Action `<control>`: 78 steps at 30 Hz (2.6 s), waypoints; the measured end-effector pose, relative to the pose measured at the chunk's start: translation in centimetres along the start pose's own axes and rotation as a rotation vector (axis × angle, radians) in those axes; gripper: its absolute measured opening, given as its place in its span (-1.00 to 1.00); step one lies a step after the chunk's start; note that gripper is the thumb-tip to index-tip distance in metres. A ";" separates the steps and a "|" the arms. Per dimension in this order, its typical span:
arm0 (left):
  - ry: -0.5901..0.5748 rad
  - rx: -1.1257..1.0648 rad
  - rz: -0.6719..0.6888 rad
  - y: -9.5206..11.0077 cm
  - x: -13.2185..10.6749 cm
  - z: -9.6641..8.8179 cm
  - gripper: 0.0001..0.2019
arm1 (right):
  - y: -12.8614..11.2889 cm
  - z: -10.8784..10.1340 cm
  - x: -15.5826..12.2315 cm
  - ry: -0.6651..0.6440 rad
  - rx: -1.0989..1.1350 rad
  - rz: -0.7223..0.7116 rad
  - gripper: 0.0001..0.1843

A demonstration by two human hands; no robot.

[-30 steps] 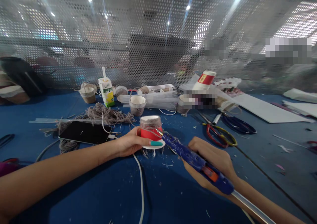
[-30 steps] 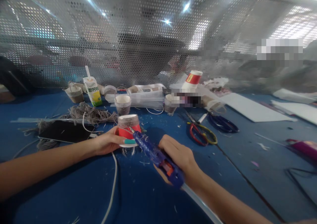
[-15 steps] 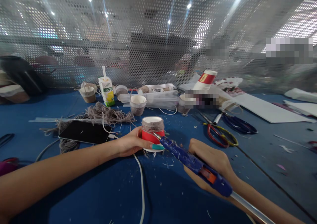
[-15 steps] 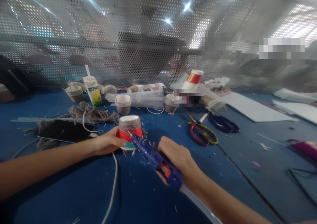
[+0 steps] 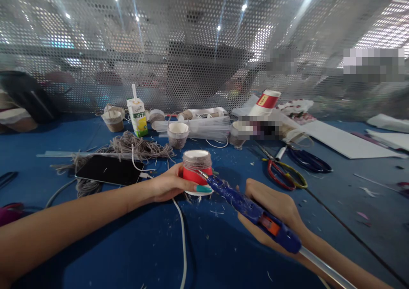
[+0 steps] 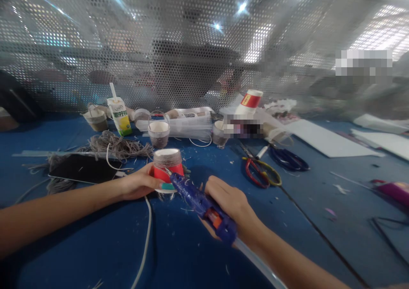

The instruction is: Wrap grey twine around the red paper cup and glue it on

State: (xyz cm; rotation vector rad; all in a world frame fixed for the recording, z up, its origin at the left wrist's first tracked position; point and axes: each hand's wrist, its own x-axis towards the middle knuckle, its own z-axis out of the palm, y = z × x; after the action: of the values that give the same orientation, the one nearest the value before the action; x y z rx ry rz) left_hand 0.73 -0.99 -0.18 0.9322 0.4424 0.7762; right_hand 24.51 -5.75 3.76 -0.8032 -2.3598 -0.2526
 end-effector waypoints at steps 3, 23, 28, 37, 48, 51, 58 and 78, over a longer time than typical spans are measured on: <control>-0.004 -0.016 -0.002 0.0 0.0 0.0 -0.40 | -0.5 0.0 0.1 0.021 -0.005 0.038 -0.71; -0.074 -0.124 0.044 -0.4 0.0 -0.9 -0.53 | -1.2 -1.1 0.7 0.009 0.080 0.137 -0.74; -0.080 -0.124 0.050 -0.3 0.0 -0.8 -0.56 | -1.0 -1.2 0.7 -0.006 0.078 0.146 -0.72; -0.063 -0.097 0.061 -0.4 0.0 -1.0 -0.52 | -0.9 -1.1 0.7 -0.005 0.060 0.170 -0.72; -0.024 -0.073 0.037 -0.1 -0.2 -0.9 -0.51 | 0.8 0.0 0.4 0.032 -0.053 0.145 -0.75; 0.041 -0.128 0.046 -0.1 -0.2 -0.8 -0.52 | 2.2 0.4 0.6 -0.030 -0.128 0.112 -0.76; 0.089 -0.112 0.050 0.0 -0.2 -0.2 -0.51 | 5.4 1.2 1.0 -0.332 -0.215 0.389 -0.58; 0.012 0.000 0.018 -0.2 0.1 0.0 -0.53 | -0.4 -0.9 0.9 -0.316 0.338 -0.068 -0.72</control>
State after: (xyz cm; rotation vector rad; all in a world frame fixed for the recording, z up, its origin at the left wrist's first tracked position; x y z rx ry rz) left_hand 0.92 -1.02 -0.37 0.9327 0.4444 0.7983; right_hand 24.15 -5.94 5.06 -0.6352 -2.6261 0.2602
